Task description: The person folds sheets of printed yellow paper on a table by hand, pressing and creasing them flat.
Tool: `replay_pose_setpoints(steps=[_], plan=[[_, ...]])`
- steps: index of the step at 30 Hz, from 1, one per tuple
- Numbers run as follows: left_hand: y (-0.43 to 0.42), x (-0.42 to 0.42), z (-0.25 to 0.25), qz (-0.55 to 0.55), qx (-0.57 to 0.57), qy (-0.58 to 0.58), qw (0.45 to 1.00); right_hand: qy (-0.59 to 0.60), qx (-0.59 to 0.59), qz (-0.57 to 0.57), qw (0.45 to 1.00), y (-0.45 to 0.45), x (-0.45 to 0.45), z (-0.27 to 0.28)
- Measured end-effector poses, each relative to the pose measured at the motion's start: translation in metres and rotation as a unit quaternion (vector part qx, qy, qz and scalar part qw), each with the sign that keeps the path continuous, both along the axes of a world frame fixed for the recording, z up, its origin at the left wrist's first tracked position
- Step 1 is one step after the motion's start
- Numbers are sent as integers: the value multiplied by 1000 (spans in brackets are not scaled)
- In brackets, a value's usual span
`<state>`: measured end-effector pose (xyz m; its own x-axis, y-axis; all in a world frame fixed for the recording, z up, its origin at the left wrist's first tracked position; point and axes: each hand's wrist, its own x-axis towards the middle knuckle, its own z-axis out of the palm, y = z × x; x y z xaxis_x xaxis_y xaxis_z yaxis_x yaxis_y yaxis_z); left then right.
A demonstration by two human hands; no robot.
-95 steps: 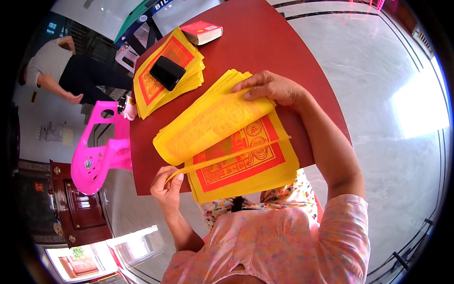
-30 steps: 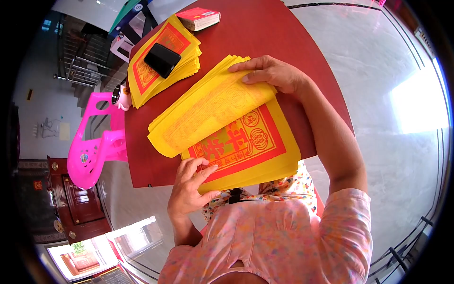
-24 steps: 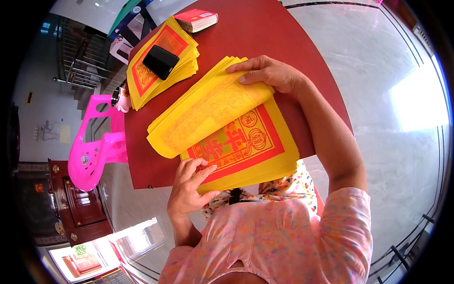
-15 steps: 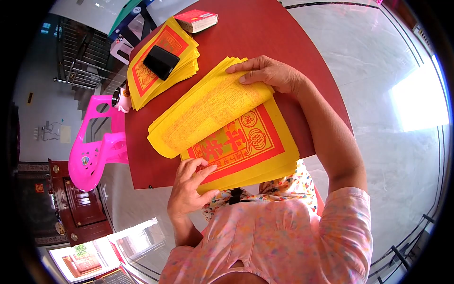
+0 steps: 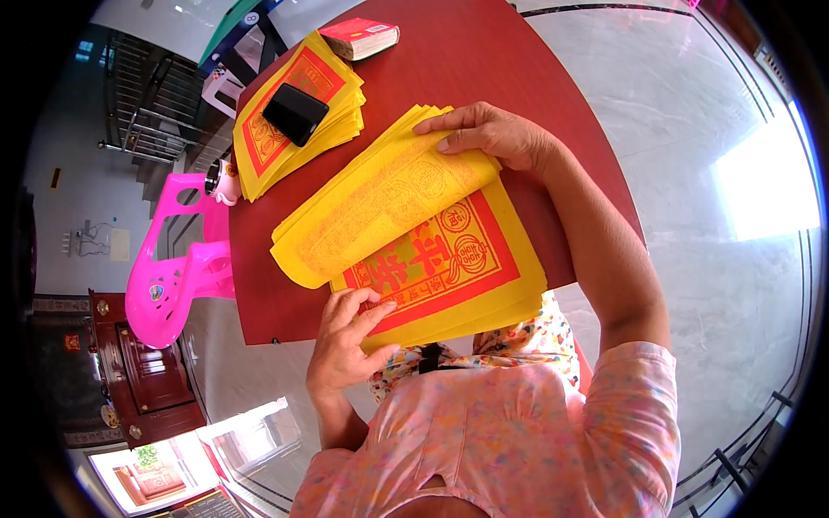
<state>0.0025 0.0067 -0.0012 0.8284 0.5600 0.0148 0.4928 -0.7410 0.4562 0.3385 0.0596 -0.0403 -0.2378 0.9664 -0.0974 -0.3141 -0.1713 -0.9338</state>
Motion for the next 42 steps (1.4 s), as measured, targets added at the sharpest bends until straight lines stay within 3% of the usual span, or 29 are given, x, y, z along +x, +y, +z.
replay_pose_setpoints(steps=[42], plan=[[-5, 4, 1, 6, 28, 18, 999, -7, 11, 2, 1000, 0, 0, -1]])
